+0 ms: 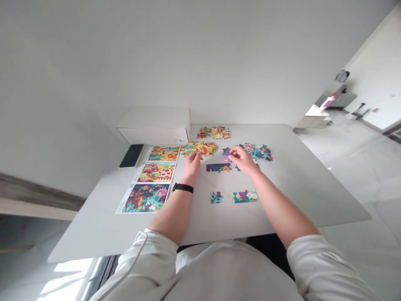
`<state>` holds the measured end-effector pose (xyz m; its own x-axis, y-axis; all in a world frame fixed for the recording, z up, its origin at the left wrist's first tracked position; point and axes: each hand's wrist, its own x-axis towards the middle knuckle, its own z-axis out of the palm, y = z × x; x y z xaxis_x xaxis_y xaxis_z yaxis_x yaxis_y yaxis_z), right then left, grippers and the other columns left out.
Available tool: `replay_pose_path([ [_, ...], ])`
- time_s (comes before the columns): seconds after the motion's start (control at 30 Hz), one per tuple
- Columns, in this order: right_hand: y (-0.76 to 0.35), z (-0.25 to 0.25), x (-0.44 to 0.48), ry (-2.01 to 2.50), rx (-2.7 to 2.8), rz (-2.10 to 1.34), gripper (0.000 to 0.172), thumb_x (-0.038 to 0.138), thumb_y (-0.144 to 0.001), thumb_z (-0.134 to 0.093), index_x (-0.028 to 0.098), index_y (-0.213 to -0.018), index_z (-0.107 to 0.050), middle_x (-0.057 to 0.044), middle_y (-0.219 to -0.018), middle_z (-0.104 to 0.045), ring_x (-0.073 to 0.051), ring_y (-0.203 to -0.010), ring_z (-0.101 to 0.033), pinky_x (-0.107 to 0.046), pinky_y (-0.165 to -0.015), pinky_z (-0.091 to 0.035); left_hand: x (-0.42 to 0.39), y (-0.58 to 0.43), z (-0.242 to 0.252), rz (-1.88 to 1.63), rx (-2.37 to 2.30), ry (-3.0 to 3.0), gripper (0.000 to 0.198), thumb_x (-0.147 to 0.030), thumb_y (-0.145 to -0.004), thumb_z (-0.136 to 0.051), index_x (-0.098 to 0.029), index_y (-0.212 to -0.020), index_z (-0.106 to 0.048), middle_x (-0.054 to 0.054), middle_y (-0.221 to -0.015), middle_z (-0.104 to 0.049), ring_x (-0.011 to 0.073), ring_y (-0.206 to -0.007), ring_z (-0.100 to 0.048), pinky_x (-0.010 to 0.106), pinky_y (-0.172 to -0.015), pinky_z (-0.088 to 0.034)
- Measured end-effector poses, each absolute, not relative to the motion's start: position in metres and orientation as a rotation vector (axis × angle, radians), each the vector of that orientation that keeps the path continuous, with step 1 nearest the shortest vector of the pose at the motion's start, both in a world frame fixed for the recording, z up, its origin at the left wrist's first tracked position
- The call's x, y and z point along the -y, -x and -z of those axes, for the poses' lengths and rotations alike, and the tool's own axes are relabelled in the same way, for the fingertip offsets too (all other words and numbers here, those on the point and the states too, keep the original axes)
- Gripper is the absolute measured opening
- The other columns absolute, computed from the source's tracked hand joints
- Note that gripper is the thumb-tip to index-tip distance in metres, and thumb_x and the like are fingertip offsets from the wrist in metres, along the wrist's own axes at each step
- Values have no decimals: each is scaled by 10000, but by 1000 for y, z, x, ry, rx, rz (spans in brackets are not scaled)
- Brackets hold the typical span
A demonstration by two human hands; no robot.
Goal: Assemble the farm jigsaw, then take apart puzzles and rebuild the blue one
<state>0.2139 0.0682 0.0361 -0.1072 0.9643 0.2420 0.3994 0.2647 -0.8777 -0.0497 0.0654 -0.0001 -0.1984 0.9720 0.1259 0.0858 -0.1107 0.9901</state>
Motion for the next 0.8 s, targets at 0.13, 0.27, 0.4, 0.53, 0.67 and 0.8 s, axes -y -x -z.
replay_pose_path([
  [0.13,-195,-23,-40,1223,1571,-895,278,459,-828,-720,250,-992,-637,1,-853,-709,-194,-763,-677,-336,-752,-541,-49,44,-13,-1433,-1273,-1157,282,-491,-948,-652,-219,-891,-606,0,-821,-628,92,-561,-456,217,-506,-324],
  [0.27,-173,-8,-35,1216,1513,-930,261,452,-817,-715,257,-968,-628,7,-812,-703,-197,-735,-672,-340,-740,-548,-26,39,-21,-1194,-1291,-1208,297,-497,-907,-708,-208,-945,-647,-2,-797,-630,95,-555,-454,222,-489,-327],
  [0.4,-159,3,-25,1229,1596,-899,225,428,-829,-718,261,-960,-641,5,-838,-727,-200,-775,-690,-341,-772,-551,-6,38,-17,-1064,-1276,-1294,352,-494,-843,-777,-181,-983,-698,1,-751,-649,94,-551,-455,224,-502,-321],
  [0.53,-159,9,-17,1212,1696,-861,172,381,-867,-718,264,-976,-655,-6,-895,-747,-208,-805,-709,-359,-798,-570,-3,43,-10,-1130,-1242,-1265,358,-475,-788,-810,-171,-934,-688,4,-730,-670,76,-516,-404,225,-498,-273],
  [0.67,-163,8,-15,1179,1771,-662,210,326,-878,-755,258,-1057,-670,-62,-1076,-748,-239,-914,-719,-392,-834,-594,-10,47,-7,-1186,-1256,-1241,336,-456,-781,-819,-176,-908,-683,-12,-703,-644,69,-495,-391,227,-488,-266],
  [0.8,-163,5,-13,1063,1964,-472,297,222,-849,-802,263,-1118,-684,-90,-1173,-716,-288,-1113,-691,-455,-995,-580,-12,45,-6,-1230,-1293,-1168,299,-420,-793,-813,-186,-904,-664,-33,-696,-612,66,-470,-388,233,-459,-258],
])
